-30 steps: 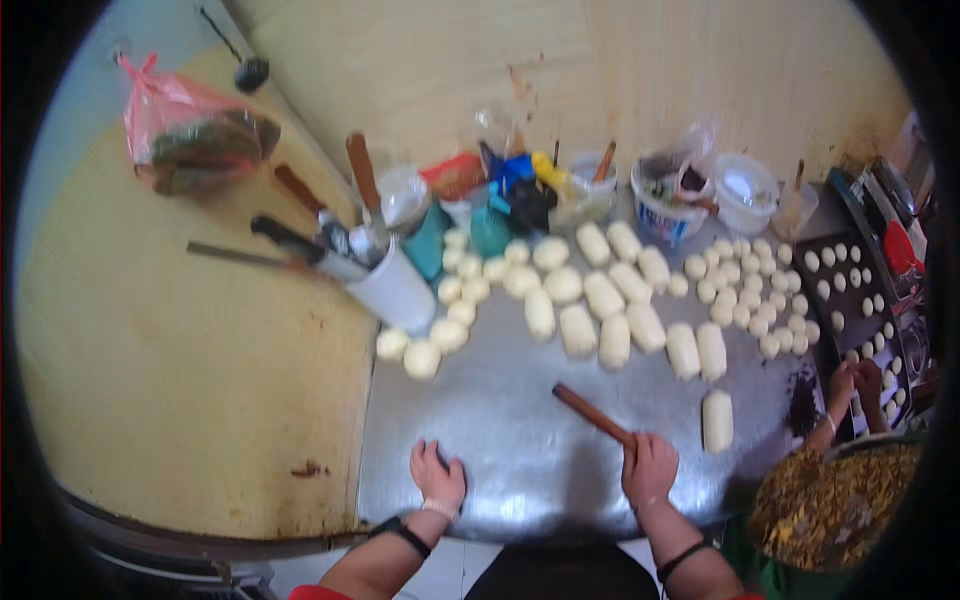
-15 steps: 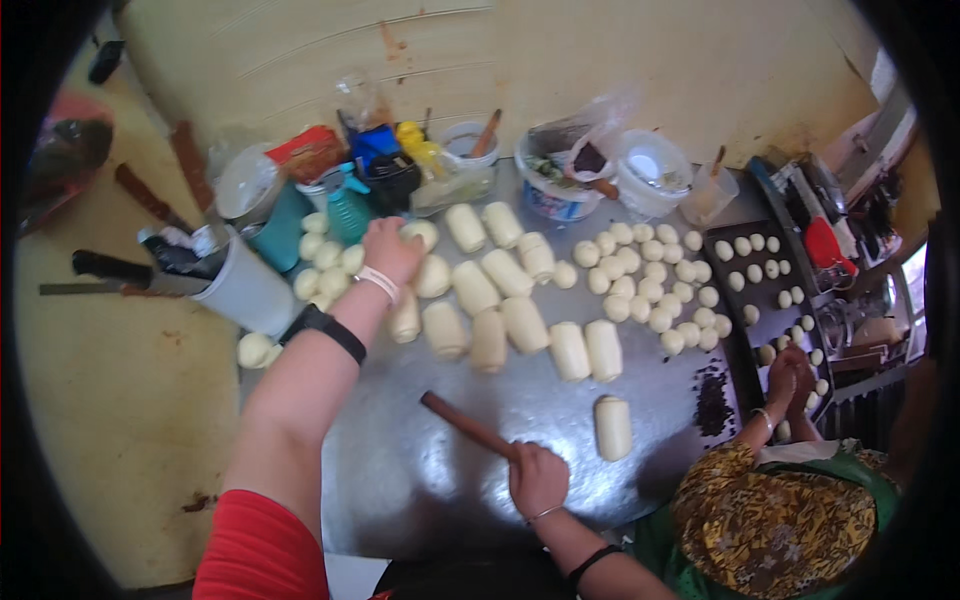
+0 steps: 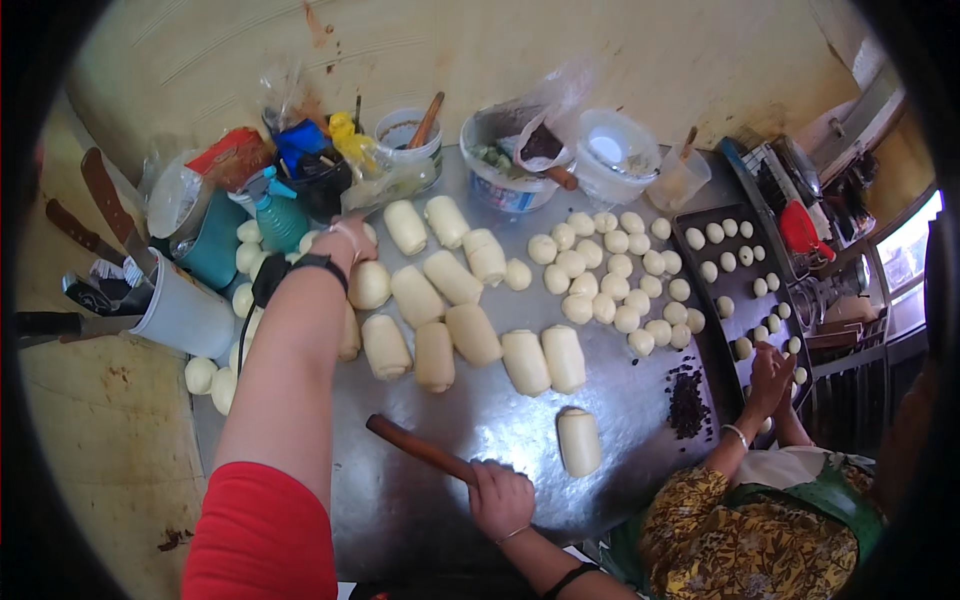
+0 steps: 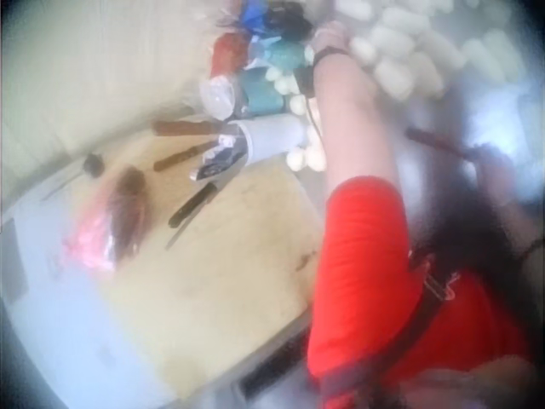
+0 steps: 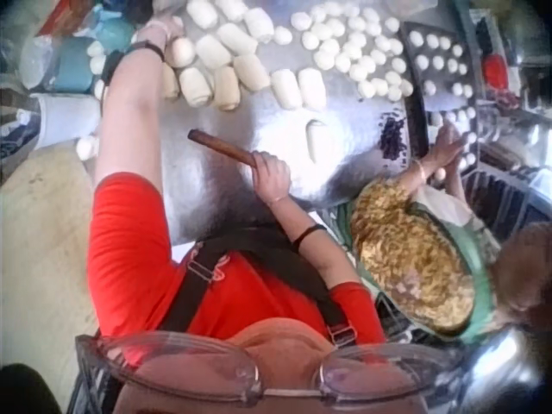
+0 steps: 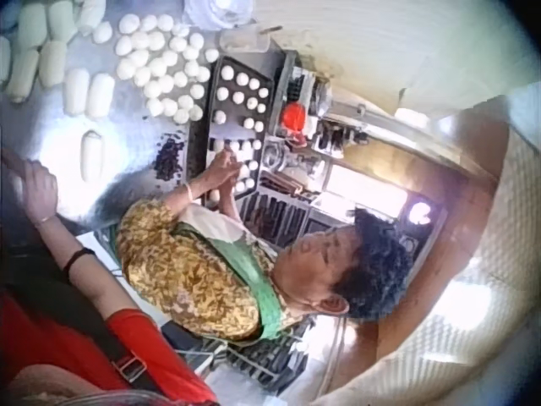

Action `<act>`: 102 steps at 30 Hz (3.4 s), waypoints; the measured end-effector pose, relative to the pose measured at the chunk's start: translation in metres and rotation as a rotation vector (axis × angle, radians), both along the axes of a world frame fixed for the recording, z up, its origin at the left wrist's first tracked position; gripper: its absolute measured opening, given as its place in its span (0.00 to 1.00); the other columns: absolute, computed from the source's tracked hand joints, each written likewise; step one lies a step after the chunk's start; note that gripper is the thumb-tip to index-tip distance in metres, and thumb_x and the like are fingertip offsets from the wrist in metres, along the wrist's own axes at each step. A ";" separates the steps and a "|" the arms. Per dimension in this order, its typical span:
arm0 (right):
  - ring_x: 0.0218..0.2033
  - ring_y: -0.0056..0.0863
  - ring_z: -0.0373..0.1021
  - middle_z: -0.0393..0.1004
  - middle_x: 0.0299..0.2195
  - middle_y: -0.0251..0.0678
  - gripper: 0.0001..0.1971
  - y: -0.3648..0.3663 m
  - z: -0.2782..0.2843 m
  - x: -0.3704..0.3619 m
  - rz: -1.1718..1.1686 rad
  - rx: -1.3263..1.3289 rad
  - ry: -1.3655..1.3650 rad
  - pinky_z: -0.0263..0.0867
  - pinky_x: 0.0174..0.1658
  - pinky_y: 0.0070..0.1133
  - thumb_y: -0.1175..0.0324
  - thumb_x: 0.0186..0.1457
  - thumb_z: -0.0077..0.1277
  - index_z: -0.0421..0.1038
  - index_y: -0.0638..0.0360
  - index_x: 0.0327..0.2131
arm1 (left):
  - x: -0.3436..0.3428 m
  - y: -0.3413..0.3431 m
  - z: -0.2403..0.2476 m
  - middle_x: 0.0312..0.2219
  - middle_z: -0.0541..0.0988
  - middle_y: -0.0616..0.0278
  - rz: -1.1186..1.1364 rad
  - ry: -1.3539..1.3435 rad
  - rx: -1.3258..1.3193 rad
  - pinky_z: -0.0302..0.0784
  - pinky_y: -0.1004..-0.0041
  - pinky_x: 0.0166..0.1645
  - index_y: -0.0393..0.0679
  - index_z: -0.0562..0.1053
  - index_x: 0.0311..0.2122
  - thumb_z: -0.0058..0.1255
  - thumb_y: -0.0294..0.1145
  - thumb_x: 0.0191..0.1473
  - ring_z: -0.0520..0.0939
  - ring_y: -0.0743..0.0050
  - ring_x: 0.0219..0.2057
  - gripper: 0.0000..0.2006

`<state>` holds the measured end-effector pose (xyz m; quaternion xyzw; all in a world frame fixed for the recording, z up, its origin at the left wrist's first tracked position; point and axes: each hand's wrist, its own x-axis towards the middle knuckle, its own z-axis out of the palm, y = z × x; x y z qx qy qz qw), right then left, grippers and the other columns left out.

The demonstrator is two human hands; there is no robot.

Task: The recorder is rolling and shaping pieces of dough into long strips and then rolling them into cylindrical shapes on a stainless steel counter in a bakery.

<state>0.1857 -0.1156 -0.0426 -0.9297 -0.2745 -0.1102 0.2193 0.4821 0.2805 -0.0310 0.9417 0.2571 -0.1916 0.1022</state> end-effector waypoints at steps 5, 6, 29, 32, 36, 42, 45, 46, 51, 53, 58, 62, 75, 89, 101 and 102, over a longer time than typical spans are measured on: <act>0.32 0.34 0.72 0.74 0.34 0.35 0.17 0.004 -0.006 -0.005 0.092 -0.048 0.242 0.66 0.33 0.33 0.63 0.49 0.53 0.72 0.53 0.44 | -0.047 0.041 -0.024 0.40 0.78 0.51 0.301 -0.646 -0.450 0.75 0.67 0.50 0.43 0.70 0.49 0.63 0.30 0.35 0.79 0.59 0.45 0.30; 0.32 0.33 0.72 0.74 0.33 0.34 0.16 0.005 -0.001 -0.001 0.100 -0.095 0.339 0.66 0.33 0.32 0.63 0.50 0.53 0.72 0.53 0.44 | -0.051 0.039 -0.015 0.39 0.78 0.53 0.389 -0.740 -0.476 0.76 0.67 0.47 0.42 0.69 0.47 0.63 0.28 0.36 0.80 0.61 0.42 0.28; 0.39 0.37 0.70 0.73 0.38 0.34 0.16 0.002 -0.012 -0.011 0.014 0.025 0.053 0.63 0.41 0.34 0.65 0.49 0.56 0.72 0.52 0.43 | -0.531 -0.192 0.008 0.57 0.63 0.49 -0.038 -0.473 0.096 0.50 0.38 0.61 0.52 0.72 0.51 0.61 0.48 0.40 0.61 0.38 0.58 0.30; 0.41 0.32 0.69 0.71 0.40 0.30 0.17 0.002 -0.015 -0.011 0.008 -0.017 0.061 0.61 0.44 0.31 0.63 0.51 0.55 0.70 0.51 0.46 | -0.464 -0.150 0.005 0.59 0.63 0.53 0.042 -0.430 0.260 0.44 0.35 0.63 0.51 0.69 0.53 0.57 0.52 0.42 0.60 0.39 0.60 0.31; 0.41 0.31 0.69 0.71 0.40 0.30 0.17 0.004 -0.006 -0.012 -0.016 -0.029 0.065 0.62 0.44 0.31 0.62 0.52 0.54 0.70 0.51 0.46 | -0.403 -0.070 0.005 0.61 0.60 0.53 0.044 -0.638 0.433 0.44 0.36 0.63 0.43 0.67 0.54 0.52 0.43 0.50 0.58 0.44 0.61 0.26; 0.41 0.32 0.69 0.71 0.39 0.31 0.16 0.002 -0.010 -0.012 -0.045 -0.028 0.034 0.63 0.42 0.31 0.62 0.53 0.53 0.69 0.50 0.46 | -0.373 -0.043 -0.026 0.64 0.54 0.43 0.183 -0.771 0.392 0.44 0.50 0.67 0.33 0.60 0.60 0.49 0.47 0.54 0.52 0.41 0.65 0.34; 0.39 0.36 0.69 0.72 0.38 0.35 0.15 -0.001 -0.013 -0.009 -0.035 0.013 0.136 0.63 0.41 0.33 0.64 0.51 0.54 0.70 0.52 0.44 | -0.407 -0.097 -0.017 0.64 0.52 0.39 0.148 -0.422 0.194 0.44 0.51 0.68 0.32 0.56 0.62 0.52 0.55 0.49 0.50 0.40 0.66 0.43; 0.39 0.36 0.69 0.71 0.38 0.35 0.15 -0.001 -0.010 -0.010 -0.027 0.023 0.122 0.64 0.41 0.33 0.64 0.51 0.54 0.70 0.52 0.44 | -0.422 -0.116 -0.001 0.64 0.52 0.38 0.131 -0.315 0.108 0.44 0.50 0.67 0.32 0.55 0.63 0.54 0.58 0.47 0.50 0.39 0.66 0.47; 0.41 0.30 0.70 0.71 0.38 0.31 0.15 0.000 -0.002 -0.013 -0.012 -0.029 0.148 0.64 0.42 0.31 0.63 0.54 0.51 0.69 0.52 0.46 | -0.518 -0.189 0.011 0.63 0.55 0.38 0.016 -0.337 0.024 0.45 0.40 0.64 0.35 0.57 0.62 0.57 0.56 0.39 0.54 0.36 0.63 0.49; 0.41 0.29 0.70 0.71 0.38 0.29 0.15 -0.003 -0.009 -0.013 -0.016 -0.076 0.097 0.64 0.42 0.30 0.63 0.55 0.49 0.69 0.52 0.46 | -0.538 -0.220 0.007 0.62 0.57 0.40 -0.066 -0.430 0.072 0.48 0.40 0.64 0.39 0.57 0.63 0.59 0.53 0.39 0.56 0.31 0.62 0.47; 0.40 0.30 0.70 0.71 0.38 0.30 0.15 -0.007 -0.012 -0.008 -0.040 -0.059 0.069 0.64 0.41 0.29 0.63 0.54 0.50 0.69 0.51 0.45 | -0.508 -0.191 -0.043 0.64 0.54 0.46 0.018 -0.294 0.355 0.44 0.38 0.64 0.43 0.57 0.64 0.55 0.53 0.42 0.54 0.37 0.64 0.44; 0.39 0.32 0.70 0.71 0.38 0.31 0.14 0.000 -0.003 -0.015 0.000 -0.008 0.056 0.64 0.41 0.30 0.63 0.53 0.52 0.69 0.50 0.44 | -0.400 -0.114 0.015 0.67 0.49 0.53 0.165 -0.424 0.380 0.43 0.38 0.65 0.45 0.54 0.65 0.47 0.46 0.54 0.48 0.46 0.68 0.35; 0.38 0.33 0.72 0.73 0.36 0.33 0.10 0.006 0.010 -0.009 0.028 -0.177 0.342 0.66 0.41 0.32 0.66 0.56 0.45 0.70 0.52 0.41 | -0.487 -0.187 0.028 0.64 0.52 0.42 0.016 -0.266 -0.071 0.40 0.42 0.66 0.38 0.51 0.65 0.61 0.51 0.40 0.50 0.42 0.66 0.51; 0.40 0.30 0.68 0.69 0.36 0.30 0.12 -0.001 -0.009 -0.013 -0.058 -0.033 0.108 0.62 0.43 0.30 0.62 0.52 0.54 0.69 0.49 0.41 | -0.470 -0.109 0.095 0.35 0.76 0.53 0.936 -0.393 -1.171 0.82 0.77 0.34 0.53 0.43 0.64 0.59 0.32 0.53 0.82 0.65 0.32 0.41; 0.41 0.34 0.67 0.70 0.39 0.32 0.15 0.003 -0.018 -0.010 -0.007 0.009 0.073 0.62 0.43 0.31 0.63 0.54 0.53 0.70 0.52 0.46 | -0.526 -0.187 0.030 0.38 0.79 0.47 0.772 -0.123 -0.975 0.80 0.68 0.43 0.38 0.66 0.52 0.40 0.43 0.65 0.83 0.57 0.39 0.20; 0.40 0.34 0.68 0.70 0.39 0.32 0.16 0.001 -0.019 -0.010 -0.008 0.016 0.057 0.62 0.43 0.31 0.63 0.54 0.53 0.70 0.52 0.46 | -0.523 -0.185 0.035 0.41 0.79 0.46 0.514 -0.310 -0.804 0.78 0.65 0.46 0.34 0.65 0.52 0.41 0.41 0.64 0.82 0.52 0.41 0.20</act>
